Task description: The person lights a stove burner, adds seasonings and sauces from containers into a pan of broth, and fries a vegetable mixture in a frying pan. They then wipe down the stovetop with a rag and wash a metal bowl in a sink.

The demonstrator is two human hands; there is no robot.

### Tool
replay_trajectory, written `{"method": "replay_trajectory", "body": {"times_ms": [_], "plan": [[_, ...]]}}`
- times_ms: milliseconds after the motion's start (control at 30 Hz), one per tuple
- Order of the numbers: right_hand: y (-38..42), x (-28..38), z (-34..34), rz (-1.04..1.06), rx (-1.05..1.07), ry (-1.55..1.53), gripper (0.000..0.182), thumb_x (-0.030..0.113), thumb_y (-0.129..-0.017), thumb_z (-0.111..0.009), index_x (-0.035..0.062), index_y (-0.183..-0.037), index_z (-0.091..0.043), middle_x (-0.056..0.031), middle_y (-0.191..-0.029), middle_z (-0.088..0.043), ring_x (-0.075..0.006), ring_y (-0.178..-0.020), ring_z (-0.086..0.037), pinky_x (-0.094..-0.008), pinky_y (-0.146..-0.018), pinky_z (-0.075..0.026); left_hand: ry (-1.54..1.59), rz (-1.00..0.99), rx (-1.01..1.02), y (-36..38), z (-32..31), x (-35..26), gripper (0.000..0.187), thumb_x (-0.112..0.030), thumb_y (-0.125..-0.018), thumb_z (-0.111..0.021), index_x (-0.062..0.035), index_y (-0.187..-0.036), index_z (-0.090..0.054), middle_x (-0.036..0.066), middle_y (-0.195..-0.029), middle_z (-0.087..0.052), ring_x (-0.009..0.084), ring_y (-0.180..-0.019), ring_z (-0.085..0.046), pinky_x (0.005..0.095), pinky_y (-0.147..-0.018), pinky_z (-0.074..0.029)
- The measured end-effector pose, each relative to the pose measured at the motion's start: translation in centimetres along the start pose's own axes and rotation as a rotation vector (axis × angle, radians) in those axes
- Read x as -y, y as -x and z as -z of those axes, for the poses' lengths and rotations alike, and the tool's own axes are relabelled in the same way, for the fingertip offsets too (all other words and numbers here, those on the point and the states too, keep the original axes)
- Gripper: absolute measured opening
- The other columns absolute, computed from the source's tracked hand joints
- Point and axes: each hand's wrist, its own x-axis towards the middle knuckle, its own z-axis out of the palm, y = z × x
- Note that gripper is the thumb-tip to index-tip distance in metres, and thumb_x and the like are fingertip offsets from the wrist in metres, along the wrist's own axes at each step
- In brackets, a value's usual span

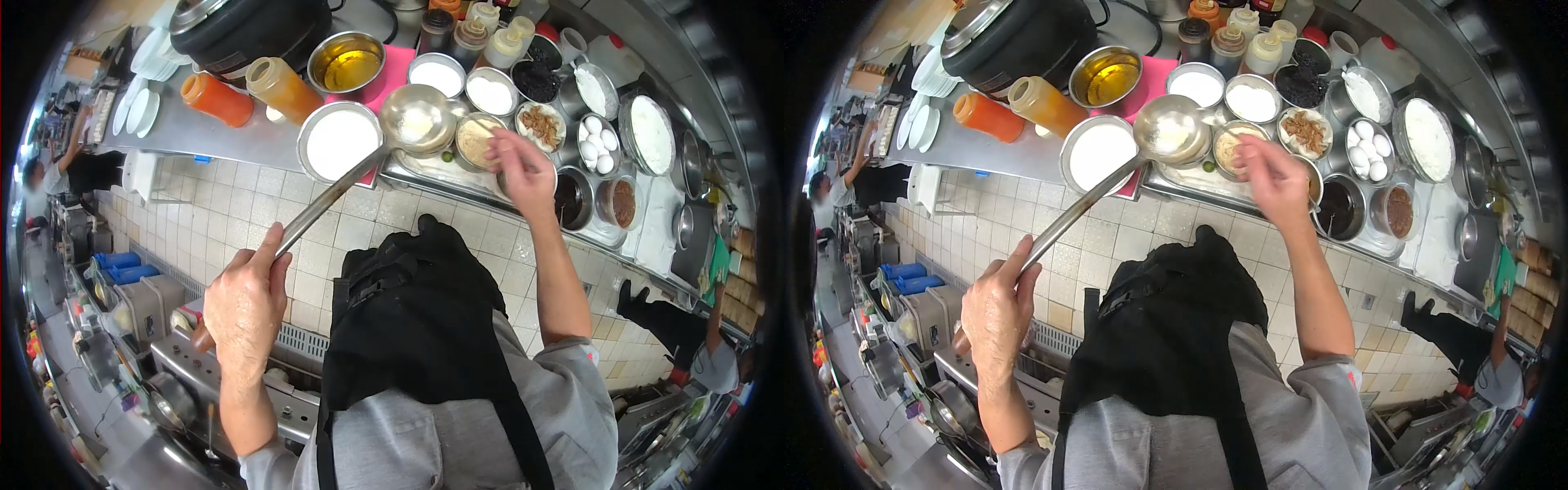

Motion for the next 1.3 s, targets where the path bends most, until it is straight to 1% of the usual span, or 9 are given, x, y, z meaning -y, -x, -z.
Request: {"method": "replay_trajectory", "body": {"times_ms": [133, 400, 533, 633, 867, 1000, 1133, 1233, 1300], "plan": [[-0.4, -2.5, 3.5, -0.208, -0.178, -0.057, 0.024, 0.011, -0.101, -0.058, -0.0045, -0.116, -0.067, -0.0112, -0.093, -0.071, -0.0141, -0.075, -0.069, -0.0241, -0.061, -0.056, -0.014, 0.003, -0.041, 0.3, -0.1, 0.4, 0.034, -0.022, -0.091, -0.070, -0.0189, -0.125, -0.069, 0.013, -0.083, -0.069, 0.0339, -0.071, -0.068, 0.0441, -0.065, -0.053], [0.9, -5.7, 3.6, -0.280, -0.104, 0.058, 0.024, 0.013, -0.101, -0.058, -0.0051, -0.115, -0.066, -0.0086, -0.092, -0.070, -0.0122, -0.073, -0.068, -0.0220, -0.057, -0.052, -0.020, 0.015, -0.044, 0.5, 0.1, 0.5, 0.035, -0.023, -0.092, -0.069, -0.0195, -0.127, -0.069, 0.013, -0.084, -0.069, 0.0349, -0.072, -0.068, 0.0449, -0.065, -0.053], [1.3, -5.8, 3.9, -0.325, -0.072, 0.086, 0.024, 0.012, -0.101, -0.057, -0.0052, -0.114, -0.066, -0.0094, -0.091, -0.070, -0.0123, -0.072, -0.068, -0.0225, -0.057, -0.053, -0.056, -0.026, -0.060, 0.5, 0.1, 0.2, 0.033, -0.023, -0.092, -0.069, -0.0166, -0.124, -0.070, 0.012, -0.080, -0.069, 0.0316, -0.069, -0.069, 0.0416, -0.063, -0.055], [1.3, -5.7, 4.1, -0.365, -0.077, 0.014, 0.023, 0.012, -0.100, -0.056, -0.0055, -0.112, -0.066, -0.0112, -0.091, -0.071, -0.0132, -0.070, -0.068, -0.0239, -0.057, -0.054, -0.051, -0.036, -0.070, 0.5, 0.1, 0.1, 0.033, -0.023, -0.092, -0.069, -0.0167, -0.124, -0.070, 0.012, -0.080, -0.069, 0.0314, -0.069, -0.069, 0.0414, -0.063, -0.055], [0.9, -3.4, 5.6, -0.449, -0.268, -0.224, 0.023, 0.007, -0.096, -0.054, -0.0073, -0.108, -0.067, -0.0148, -0.087, -0.070, -0.0173, -0.065, -0.068, -0.0275, -0.056, -0.055, -0.041, -0.039, -0.076, 0.3, -0.1, 0.2, 0.033, -0.023, -0.091, -0.070, -0.0169, -0.124, -0.070, 0.011, -0.079, -0.069, 0.0306, -0.068, -0.069, 0.0413, -0.062, -0.055], [0.0, -1.7, 4.6, -0.365, -0.270, -0.300, 0.024, 0.010, -0.097, -0.058, -0.0071, -0.111, -0.067, -0.0150, -0.089, -0.070, -0.0180, -0.067, -0.068, -0.0279, -0.058, -0.057, -0.058, -0.055, -0.072, 0.1, 0.0, 0.1, 0.033, -0.024, -0.091, -0.069, -0.0176, -0.124, -0.069, 0.011, -0.077, -0.067, 0.0305, -0.068, -0.069, 0.0420, -0.061, -0.055], [-0.5, 0.8, 0.5, -0.237, -0.107, -0.237, 0.025, 0.014, -0.101, -0.059, -0.0044, -0.116, -0.067, -0.0114, -0.091, -0.071, -0.0177, -0.076, -0.069, -0.0279, -0.063, -0.057, -0.016, 0.003, 0.007, -0.1, 0.4, -0.9, 0.035, -0.022, -0.091, -0.070, -0.0188, -0.125, -0.069, 0.013, -0.082, -0.069, 0.0346, -0.072, -0.068, 0.0442, -0.065, -0.053], [-1.0, 0.9, -0.6, 0.291, 0.305, 0.348, 0.026, 0.009, -0.099, -0.060, -0.0009, -0.123, -0.067, -0.0092, -0.102, -0.071, -0.0144, -0.079, -0.068, -0.0262, -0.065, -0.054, -0.006, 0.015, 0.011, 0.1, 0.3, -0.9, 0.034, -0.022, -0.091, -0.070, -0.0189, -0.125, -0.069, 0.012, -0.081, -0.068, 0.0345, -0.071, -0.068, 0.0444, -0.065, -0.053], [-1.4, 0.6, -0.9, 0.260, 0.243, 0.282, 0.025, 0.009, -0.099, -0.060, -0.0009, -0.122, -0.067, -0.0091, -0.102, -0.071, -0.0140, -0.078, -0.068, -0.0254, -0.065, -0.054, -0.005, 0.021, 0.002, 0.2, 0.1, -0.7, 0.034, -0.021, -0.090, -0.070, -0.0190, -0.125, -0.069, 0.012, -0.081, -0.068, 0.0344, -0.071, -0.068, 0.0444, -0.065, -0.053]]}}
